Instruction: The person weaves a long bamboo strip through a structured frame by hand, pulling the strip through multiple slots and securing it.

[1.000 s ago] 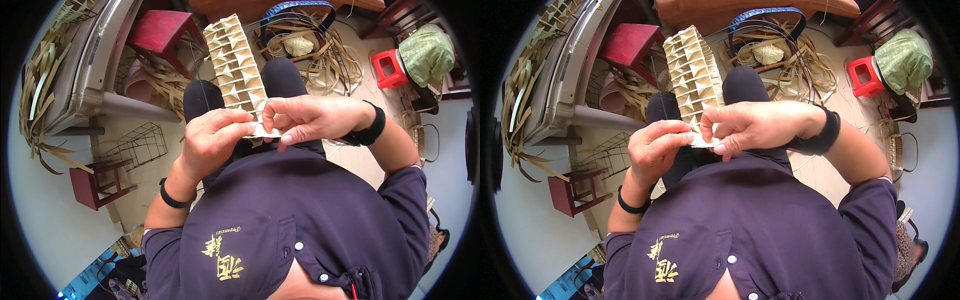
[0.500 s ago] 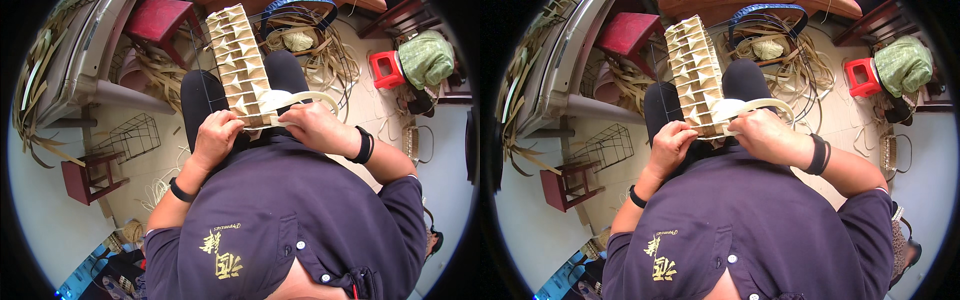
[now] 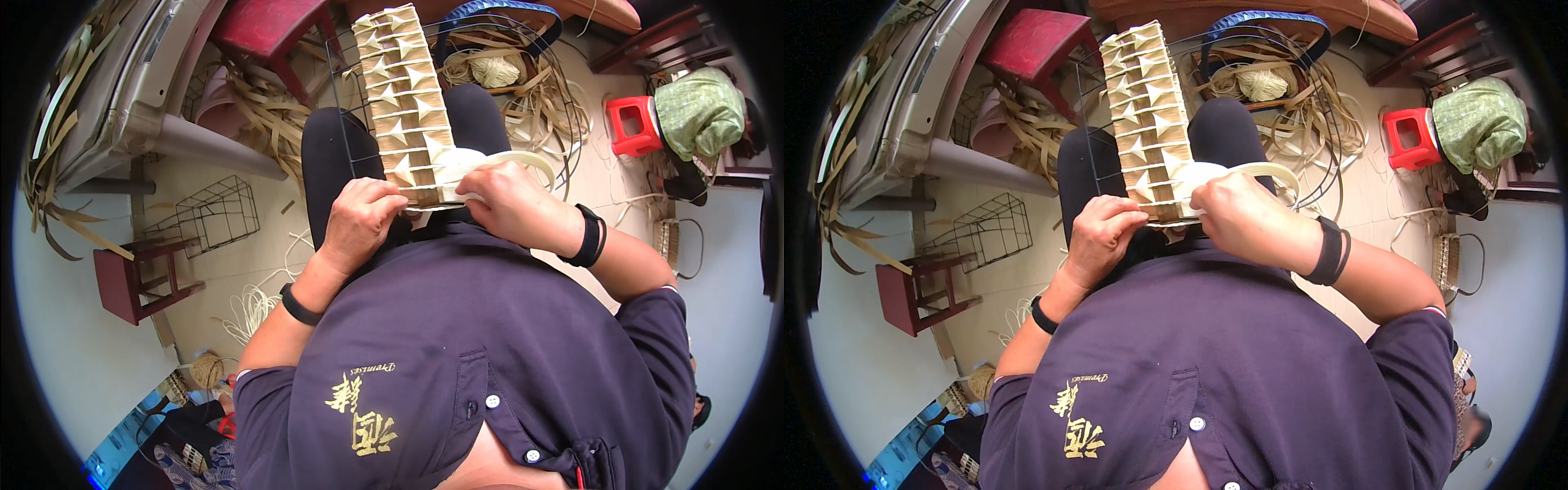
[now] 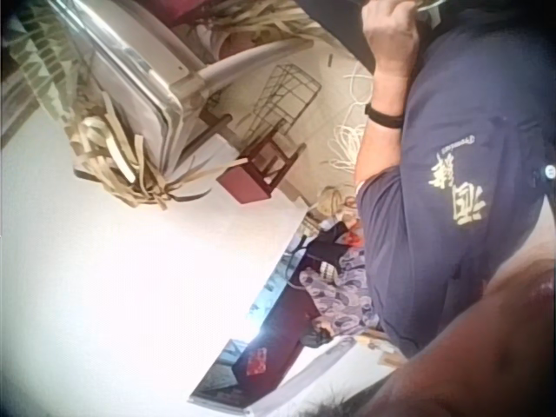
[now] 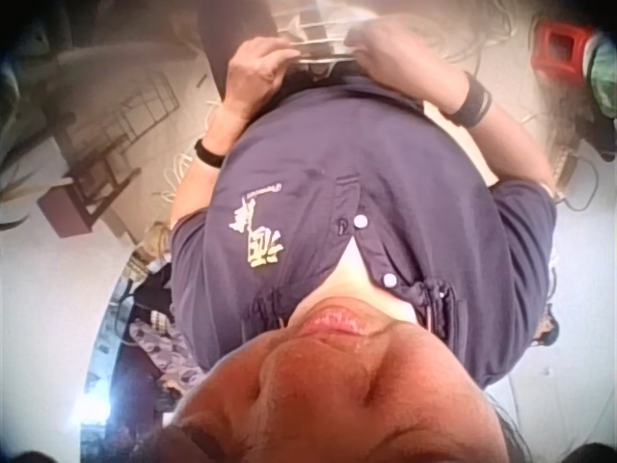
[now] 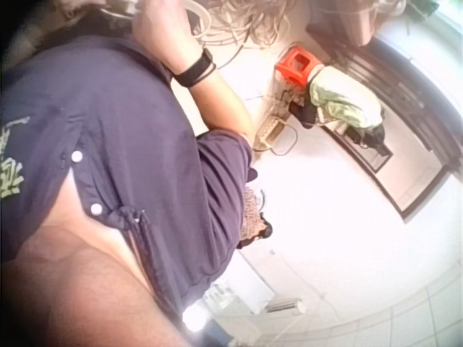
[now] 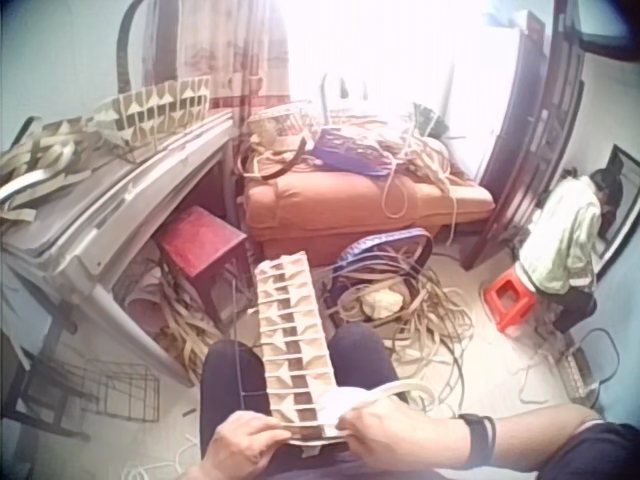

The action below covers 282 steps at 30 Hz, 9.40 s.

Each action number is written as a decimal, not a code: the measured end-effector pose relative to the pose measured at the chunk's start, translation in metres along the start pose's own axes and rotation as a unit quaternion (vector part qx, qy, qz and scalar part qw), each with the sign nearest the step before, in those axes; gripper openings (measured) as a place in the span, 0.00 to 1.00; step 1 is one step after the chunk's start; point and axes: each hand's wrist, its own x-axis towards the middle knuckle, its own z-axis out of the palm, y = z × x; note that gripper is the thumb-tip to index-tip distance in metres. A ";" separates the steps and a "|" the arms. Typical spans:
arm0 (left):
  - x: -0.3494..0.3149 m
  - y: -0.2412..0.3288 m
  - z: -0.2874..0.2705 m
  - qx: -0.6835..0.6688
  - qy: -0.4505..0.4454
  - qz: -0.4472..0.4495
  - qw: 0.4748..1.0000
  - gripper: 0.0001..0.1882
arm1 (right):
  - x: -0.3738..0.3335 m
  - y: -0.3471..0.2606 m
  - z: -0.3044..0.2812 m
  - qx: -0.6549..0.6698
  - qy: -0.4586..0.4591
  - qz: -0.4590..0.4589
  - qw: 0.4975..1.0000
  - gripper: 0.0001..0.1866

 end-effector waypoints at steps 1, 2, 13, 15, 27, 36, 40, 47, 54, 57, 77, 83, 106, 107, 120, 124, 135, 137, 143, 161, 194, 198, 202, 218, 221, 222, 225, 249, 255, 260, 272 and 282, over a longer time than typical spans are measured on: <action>0.001 0.000 0.000 0.000 0.000 0.001 1.000 0.05 | -0.001 -0.001 0.000 -0.009 -0.005 -0.005 1.000 0.10; 0.001 0.001 0.000 -0.001 0.000 0.001 1.000 0.05 | -0.001 -0.002 0.000 -0.018 -0.009 -0.010 1.000 0.10; 0.002 0.004 -0.001 -0.026 0.006 -0.040 0.999 0.06 | 0.015 0.008 0.034 0.045 0.077 -0.104 0.991 0.16; 0.002 0.004 0.001 -0.045 0.015 -0.059 0.997 0.07 | 0.014 0.006 0.032 0.039 0.094 -0.091 0.991 0.19; 0.004 0.013 -0.001 -0.091 0.018 -0.140 0.986 0.08 | 0.015 0.010 0.023 -0.077 0.068 -0.057 0.993 0.07; 0.003 0.019 0.005 -0.116 0.020 -0.220 0.968 0.09 | 0.025 0.003 0.039 -0.083 0.108 -0.104 0.985 0.06; 0.005 0.020 0.006 -0.129 -0.003 -0.235 0.964 0.09 | 0.023 0.004 0.038 -0.096 0.084 -0.096 0.987 0.08; -0.002 0.008 -0.014 -0.180 0.010 -0.294 0.939 0.06 | -0.008 0.005 -0.009 -0.038 0.119 -0.095 0.988 0.12; -0.058 -0.060 -0.072 -0.290 0.043 -0.452 0.843 0.08 | -0.017 0.053 -0.024 0.078 0.216 0.035 0.973 0.08; -0.082 -0.085 -0.099 -0.279 0.054 -0.509 0.812 0.07 | -0.018 0.070 -0.001 0.200 0.140 0.110 0.964 0.12; -0.111 -0.134 -0.113 -0.033 -0.065 -0.574 0.816 0.03 | 0.030 0.043 0.011 -0.040 0.060 -0.243 0.967 0.14; -0.099 -0.121 -0.106 0.366 -0.168 -0.402 0.822 0.05 | 0.023 0.049 0.015 0.007 0.142 -0.197 0.970 0.15; 0.067 -0.007 -0.020 -0.065 -0.101 -0.255 0.960 0.09 | 0.046 0.043 -0.007 -0.035 0.072 -0.003 0.997 0.09; 0.067 -0.008 -0.019 -0.065 -0.102 -0.254 0.960 0.09 | 0.051 0.036 -0.002 -0.047 0.066 0.005 0.997 0.09; 0.062 -0.007 -0.022 0.088 -0.089 -0.159 0.979 0.05 | 0.015 0.073 -0.050 0.072 0.001 0.113 0.991 0.08; 0.069 -0.006 -0.024 0.121 -0.138 -0.192 0.964 0.05 | 0.028 0.052 -0.024 0.021 0.090 0.055 0.994 0.08; 0.073 -0.013 -0.031 0.170 -0.155 -0.106 0.967 0.06 | -0.013 0.101 -0.040 0.317 -0.126 0.097 0.935 0.10; 0.069 -0.017 -0.037 0.186 -0.164 -0.123 0.961 0.06 | -0.022 0.110 -0.030 0.389 -0.167 0.095 0.901 0.11; 0.057 -0.037 -0.068 0.274 -0.272 -0.349 0.854 0.04 | -0.090 0.178 -0.033 0.446 -0.180 0.145 0.865 0.09; 0.045 -0.055 -0.081 0.250 -0.177 -0.149 0.940 0.13 | -0.091 0.150 -0.086 -0.245 0.170 0.133 0.945 0.01; 0.067 -0.031 -0.065 0.110 -0.264 -0.188 0.940 0.18 | -0.025 0.102 -0.056 -0.068 0.204 -0.004 0.977 0.09; 0.061 -0.033 -0.046 0.170 -0.208 -0.102 0.958 0.13 | -0.027 0.099 -0.068 -0.077 0.207 0.010 0.975 0.09; 0.051 -0.049 -0.075 0.093 -0.165 -0.170 0.967 0.08 | -0.036 0.112 -0.066 -0.094 0.205 0.028 0.974 0.09; 0.037 -0.071 -0.084 0.107 -0.130 -0.213 0.963 0.16 | 0.007 0.063 -0.007 0.031 0.151 -0.161 0.975 0.08; 0.058 -0.034 -0.038 0.189 -0.120 -0.095 0.970 0.14 | 0.022 0.049 0.003 -0.015 0.116 -0.238 0.964 0.12; 0.058 -0.035 -0.031 0.215 -0.085 -0.042 0.972 0.12 | 0.028 0.043 0.003 -0.036 0.099 -0.258 0.960 0.13; 0.058 -0.038 -0.033 0.069 -0.164 -0.172 0.969 0.11 | 0.037 0.035 0.002 -0.055 0.041 -0.251 0.966 0.11; 0.078 -0.020 -0.029 -0.008 -0.176 0.007 0.984 0.12 | 0.050 0.032 0.000 -0.049 -0.024 -0.277 0.959 0.08; 0.090 -0.024 -0.027 -0.011 -0.228 0.049 0.972 0.08 | 0.046 0.034 -0.001 -0.006 -0.022 -0.261 0.965 0.09; 0.086 -0.017 -0.018 0.083 -0.190 0.082 0.975 0.10 | 0.047 0.035 -0.005 0.010 -0.031 -0.251 0.967 0.08; 0.026 -0.002 -0.044 0.089 -0.104 -0.095 0.986 0.10 | 0.038 0.026 0.033 -0.086 0.057 -0.209 0.972 0.10; -0.009 -0.007 -0.028 0.115 -0.078 -0.148 0.979 0.10 | 0.055 0.041 -0.012 0.058 -0.087 -0.218 0.970 0.07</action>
